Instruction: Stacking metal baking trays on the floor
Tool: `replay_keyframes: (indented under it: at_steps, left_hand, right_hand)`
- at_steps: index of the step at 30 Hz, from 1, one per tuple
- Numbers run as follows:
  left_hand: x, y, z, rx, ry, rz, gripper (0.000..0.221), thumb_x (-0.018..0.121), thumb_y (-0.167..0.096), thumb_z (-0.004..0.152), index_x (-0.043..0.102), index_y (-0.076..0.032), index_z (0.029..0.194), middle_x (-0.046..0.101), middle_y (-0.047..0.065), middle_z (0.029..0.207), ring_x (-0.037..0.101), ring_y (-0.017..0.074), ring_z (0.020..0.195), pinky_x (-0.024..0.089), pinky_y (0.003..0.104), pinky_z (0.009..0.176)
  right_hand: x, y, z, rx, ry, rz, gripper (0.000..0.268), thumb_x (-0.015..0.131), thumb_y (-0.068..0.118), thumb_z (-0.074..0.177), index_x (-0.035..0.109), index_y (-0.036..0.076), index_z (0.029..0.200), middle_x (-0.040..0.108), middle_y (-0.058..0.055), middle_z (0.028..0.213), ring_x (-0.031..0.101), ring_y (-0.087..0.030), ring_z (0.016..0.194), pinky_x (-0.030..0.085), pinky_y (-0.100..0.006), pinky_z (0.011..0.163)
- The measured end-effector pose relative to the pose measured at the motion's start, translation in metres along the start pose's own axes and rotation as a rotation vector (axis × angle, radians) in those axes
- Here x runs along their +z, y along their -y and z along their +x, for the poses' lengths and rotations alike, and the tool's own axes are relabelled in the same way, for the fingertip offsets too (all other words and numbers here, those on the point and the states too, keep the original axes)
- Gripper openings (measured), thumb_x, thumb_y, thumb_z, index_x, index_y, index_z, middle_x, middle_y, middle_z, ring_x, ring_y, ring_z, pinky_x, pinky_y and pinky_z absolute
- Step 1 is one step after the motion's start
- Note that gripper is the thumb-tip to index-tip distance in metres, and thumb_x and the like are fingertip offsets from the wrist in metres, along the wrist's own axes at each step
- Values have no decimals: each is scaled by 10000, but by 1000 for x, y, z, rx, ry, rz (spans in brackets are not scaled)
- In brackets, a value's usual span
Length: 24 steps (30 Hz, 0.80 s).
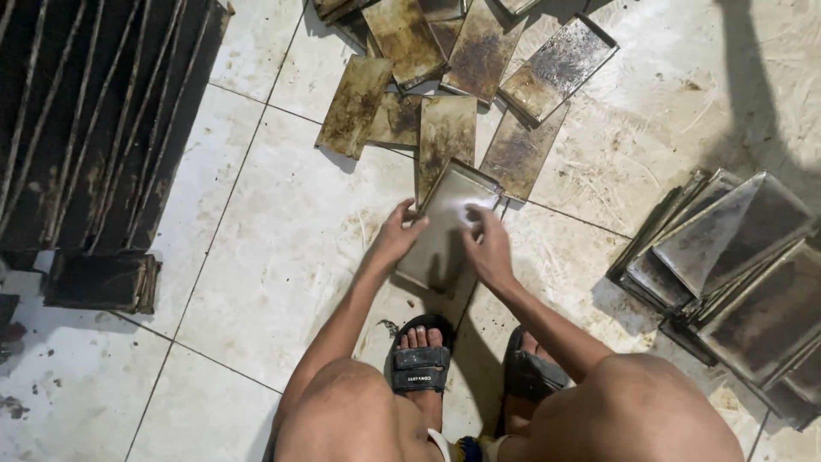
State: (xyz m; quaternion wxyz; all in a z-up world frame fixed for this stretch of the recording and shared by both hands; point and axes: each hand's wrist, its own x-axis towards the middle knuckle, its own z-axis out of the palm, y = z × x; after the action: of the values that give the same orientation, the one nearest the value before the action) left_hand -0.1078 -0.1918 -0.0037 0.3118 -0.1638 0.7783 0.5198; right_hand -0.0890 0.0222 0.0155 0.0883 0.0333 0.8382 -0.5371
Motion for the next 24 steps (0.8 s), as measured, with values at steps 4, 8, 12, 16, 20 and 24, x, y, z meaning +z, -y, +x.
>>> replay_keyframes:
  at_steps: [4, 8, 12, 16, 20, 24]
  left_hand:
    - [21, -12, -14, -22, -88, 140, 897, 747, -513, 890, 332, -98, 1568, 583, 204, 1392, 590, 376, 1291, 542, 497, 1017]
    - [42, -18, -19, -13, -99, -146, 1076, 827, -419, 826, 199, -45, 1617, 419, 315, 1508, 395, 471, 1425, 392, 564, 1140]
    - [58, -20, -20, 31, -155, -381, 973, 904, -236, 767, 372, -3, 1548, 490, 344, 1464, 447, 486, 1385, 476, 546, 1088]
    - [65, 13, 21, 90, -149, -256, 621, 981, -421, 691, 747, -147, 1197, 761, 107, 1103, 718, 230, 1067, 601, 351, 876]
    - [73, -24, 38, 251, -244, -139, 535, 570, -558, 1026, 633, -156, 1374, 535, 146, 1449, 448, 389, 1401, 308, 537, 1166]
    - [58, -70, 44, 206, -346, 74, 734, 604, -232, 1023, 221, -82, 1631, 95, 327, 1623, 17, 604, 1475, 160, 744, 1164]
  right_hand:
    - [0, -50, -8, 114, -138, -117, 573, 739, 153, 928, 447, 28, 1405, 507, -213, 1259, 542, -429, 1219, 492, -523, 1035]
    - [-12, -17, -19, 409, -42, 187, 736, 701, 235, 965, 258, -6, 1501, 444, -344, 1404, 459, -529, 1353, 398, -613, 1136]
    - [-22, -9, -15, 500, -45, 295, 778, 725, 295, 951, 269, 1, 1509, 549, -357, 1359, 542, -498, 1308, 446, -596, 1093]
    - [-14, -46, -5, 524, -165, 492, 735, 764, 320, 937, 414, -57, 1463, 541, -375, 1371, 524, -499, 1318, 447, -594, 1089]
    - [-22, -72, 3, 493, -296, 612, 676, 758, 328, 967, 476, -67, 1438, 594, -308, 1316, 594, -388, 1238, 497, -550, 1034]
    - [-34, -160, 11, 459, -393, 643, 477, 737, 363, 1006, 596, 59, 1346, 672, -172, 1168, 664, -294, 1074, 569, -480, 923]
